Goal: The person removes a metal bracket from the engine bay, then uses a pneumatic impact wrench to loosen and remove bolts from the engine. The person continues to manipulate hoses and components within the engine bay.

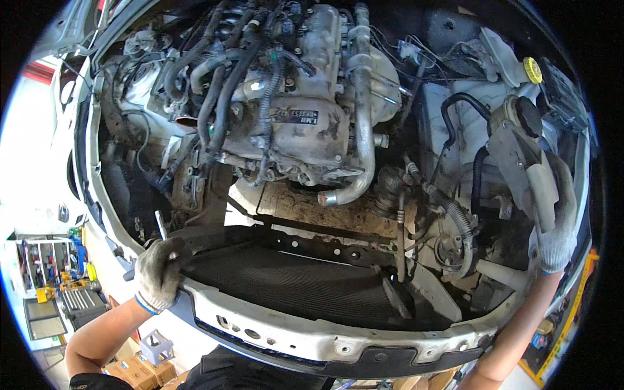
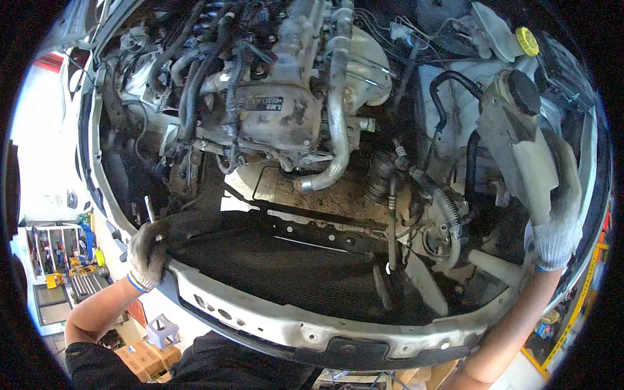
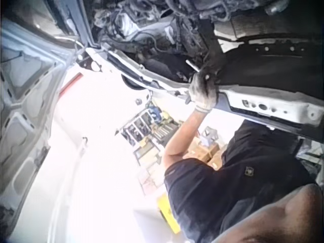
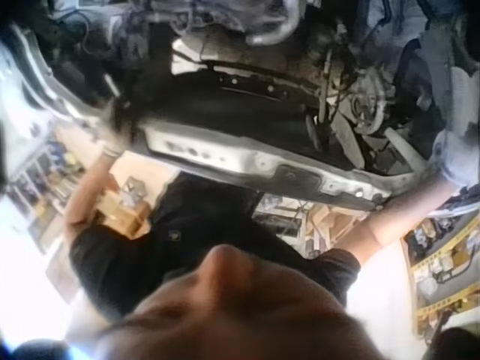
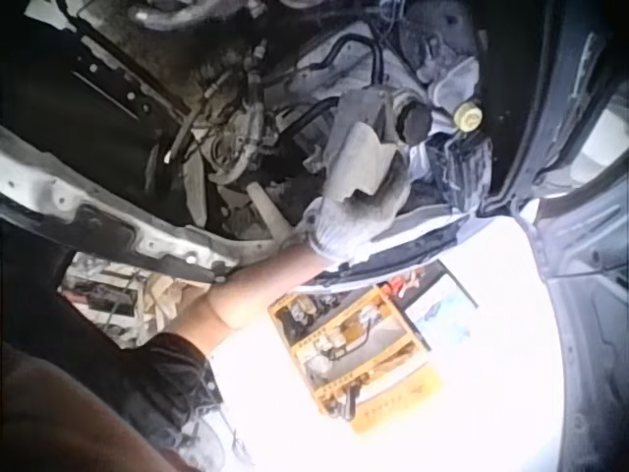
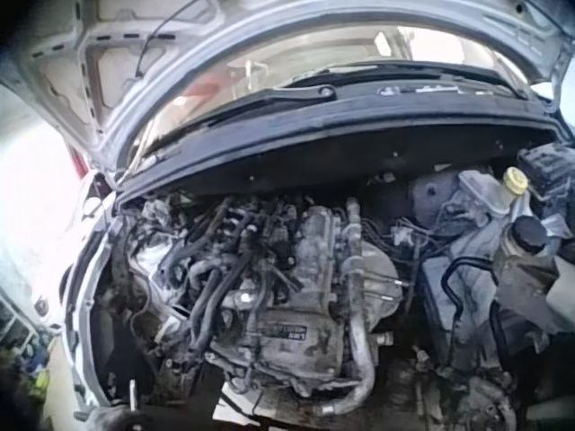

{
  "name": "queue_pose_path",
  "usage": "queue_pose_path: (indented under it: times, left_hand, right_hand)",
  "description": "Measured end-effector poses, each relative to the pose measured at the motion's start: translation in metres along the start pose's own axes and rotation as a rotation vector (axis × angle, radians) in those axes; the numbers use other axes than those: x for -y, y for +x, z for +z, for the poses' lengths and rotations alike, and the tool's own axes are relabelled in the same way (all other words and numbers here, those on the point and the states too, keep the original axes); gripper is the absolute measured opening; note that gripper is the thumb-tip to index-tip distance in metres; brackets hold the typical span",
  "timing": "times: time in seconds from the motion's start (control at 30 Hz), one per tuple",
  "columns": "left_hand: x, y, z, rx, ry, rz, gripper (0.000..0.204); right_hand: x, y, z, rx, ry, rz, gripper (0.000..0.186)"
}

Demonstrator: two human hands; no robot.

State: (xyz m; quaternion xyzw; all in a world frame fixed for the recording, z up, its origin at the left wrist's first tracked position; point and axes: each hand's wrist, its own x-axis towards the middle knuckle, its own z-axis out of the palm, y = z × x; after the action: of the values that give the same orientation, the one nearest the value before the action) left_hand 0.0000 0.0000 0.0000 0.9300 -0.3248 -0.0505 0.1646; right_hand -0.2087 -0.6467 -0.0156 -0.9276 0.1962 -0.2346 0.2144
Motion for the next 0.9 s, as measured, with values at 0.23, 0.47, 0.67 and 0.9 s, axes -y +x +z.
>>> queue_pose_path:
  times: [0.23, 0.47, 0.67, 0.9]
  left_hand:
    - [0.006, 0.005, 0.004, 0.037, 0.042, -0.007, 0.033]
    - [0.011, 0.002, 0.006, 0.019, 0.027, 0.019, 0.035]
    - [0.003, 0.001, 0.004, -0.100, 0.073, 0.027, 0.028]
    - [0.006, -0.007, -0.001, -0.096, 0.076, -0.118, 0.032]
  right_hand:
    - [-0.023, -0.028, -0.012, 0.001, -0.556, 0.378, 0.041]
    - [0.049, 0.003, 0.003, 0.143, 0.242, 0.229, 0.057]
    - [0.070, 0.024, 0.001, 0.125, 0.152, 0.131, 0.056]
    - [0.117, 0.013, 0.020, 0.072, 1.194, 0.722, 0.044]
